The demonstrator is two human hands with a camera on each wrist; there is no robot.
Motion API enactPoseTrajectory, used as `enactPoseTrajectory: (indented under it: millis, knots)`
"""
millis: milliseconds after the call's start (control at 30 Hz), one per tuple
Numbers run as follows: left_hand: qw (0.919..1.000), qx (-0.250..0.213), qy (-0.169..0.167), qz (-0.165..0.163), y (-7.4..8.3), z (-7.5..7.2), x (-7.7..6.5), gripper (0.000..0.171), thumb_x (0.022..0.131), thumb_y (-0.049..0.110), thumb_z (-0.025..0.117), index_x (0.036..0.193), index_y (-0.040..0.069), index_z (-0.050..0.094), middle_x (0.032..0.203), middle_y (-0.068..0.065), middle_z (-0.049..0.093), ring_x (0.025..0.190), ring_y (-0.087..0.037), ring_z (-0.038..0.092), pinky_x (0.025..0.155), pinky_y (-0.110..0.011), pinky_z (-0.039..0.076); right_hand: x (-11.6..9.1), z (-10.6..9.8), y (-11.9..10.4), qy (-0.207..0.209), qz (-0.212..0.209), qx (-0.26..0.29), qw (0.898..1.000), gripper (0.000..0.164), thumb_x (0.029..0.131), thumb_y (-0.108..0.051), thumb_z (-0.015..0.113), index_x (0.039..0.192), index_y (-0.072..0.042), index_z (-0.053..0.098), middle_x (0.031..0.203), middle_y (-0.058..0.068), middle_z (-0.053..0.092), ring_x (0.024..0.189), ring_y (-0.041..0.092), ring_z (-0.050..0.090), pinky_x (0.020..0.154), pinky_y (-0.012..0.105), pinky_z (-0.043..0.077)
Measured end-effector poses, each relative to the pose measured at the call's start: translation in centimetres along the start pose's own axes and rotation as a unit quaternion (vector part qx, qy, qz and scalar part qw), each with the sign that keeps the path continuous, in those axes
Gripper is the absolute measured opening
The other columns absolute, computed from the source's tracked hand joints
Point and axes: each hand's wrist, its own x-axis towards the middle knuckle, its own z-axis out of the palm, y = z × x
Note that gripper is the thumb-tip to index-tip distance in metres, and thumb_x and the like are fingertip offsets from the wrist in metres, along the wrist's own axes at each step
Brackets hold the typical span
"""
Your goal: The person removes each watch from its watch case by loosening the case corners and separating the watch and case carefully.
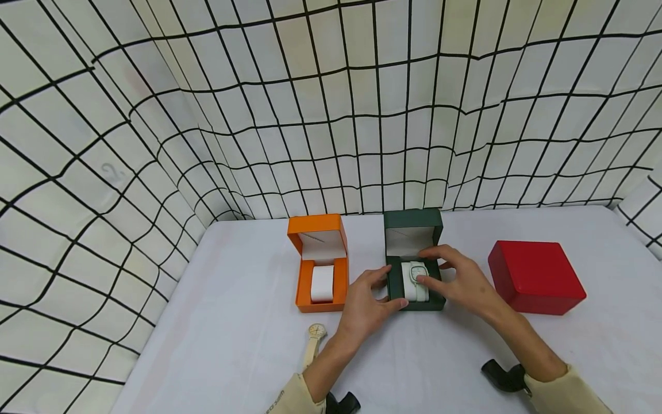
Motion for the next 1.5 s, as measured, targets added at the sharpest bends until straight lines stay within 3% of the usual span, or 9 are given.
enactPoseTrajectory:
  millis: [433,700,967,1300,1500]
  knots:
    - [0.9993,-0.038,0.001,0.007,-0.69,0.3,0.15,0.07,0.081,0.012,0.09,0.144,0.002,0.06,0.132,-0.019,0.065,0.122,-0.034,0.069,0.091,-0.031,0.061,0.1,0.3,0.22,-0.026,-0.038,-0.017,0.999,0.049,0.083,-0.019,0.087,0.129,-0.012,0.069,0.128,0.007,0.068,0.117,0.025,0.059,0.09,0.044,0.058]
    - [0.9992,-0.04,-0.004,-0.002,-0.56,0.23,-0.02,0.07,0.082,0.012,0.089,0.145,0.004,0.06,0.133,-0.017,0.064,0.124,-0.031,0.069,0.091,-0.028,0.061,0.11,0.36,0.19,-0.044,-0.026,-0.019,0.999,0.049,0.083,-0.021,0.088,0.128,-0.016,0.07,0.127,0.006,0.069,0.117,0.025,0.058,0.092,0.047,0.058]
    - [0.9993,-0.039,0.0,0.001,-0.82,0.37,0.02,0.07,0.081,0.011,0.09,0.144,0.003,0.061,0.133,-0.018,0.065,0.122,-0.034,0.069,0.092,-0.032,0.061,-0.05,0.33,0.07,-0.049,-0.021,-0.034,0.998,0.049,0.082,-0.023,0.089,0.127,-0.02,0.07,0.121,0.003,0.069,0.113,0.023,0.058,0.093,0.051,0.057]
    - [0.9991,-0.041,-0.007,-0.006,-0.51,0.29,0.0,0.07,0.082,0.011,0.089,0.145,0.004,0.059,0.134,-0.017,0.064,0.124,-0.031,0.069,0.09,-0.027,0.061,-0.04,0.36,-0.11,-0.044,-0.006,-0.045,0.998,0.056,0.08,-0.022,0.091,0.131,-0.012,0.068,0.121,0.009,0.067,0.109,0.022,0.058,0.088,0.045,0.057]
    - [0.9991,-0.042,-0.008,0.001,-0.29,0.18,-0.01,0.069,0.083,0.011,0.088,0.145,0.003,0.059,0.132,-0.017,0.064,0.124,-0.031,0.068,0.089,-0.026,0.061,0.15,0.22,-0.25,-0.042,-0.011,-0.05,0.998,0.053,0.08,-0.022,0.09,0.129,-0.013,0.071,0.122,0.008,0.068,0.111,0.023,0.057,0.091,0.049,0.058]
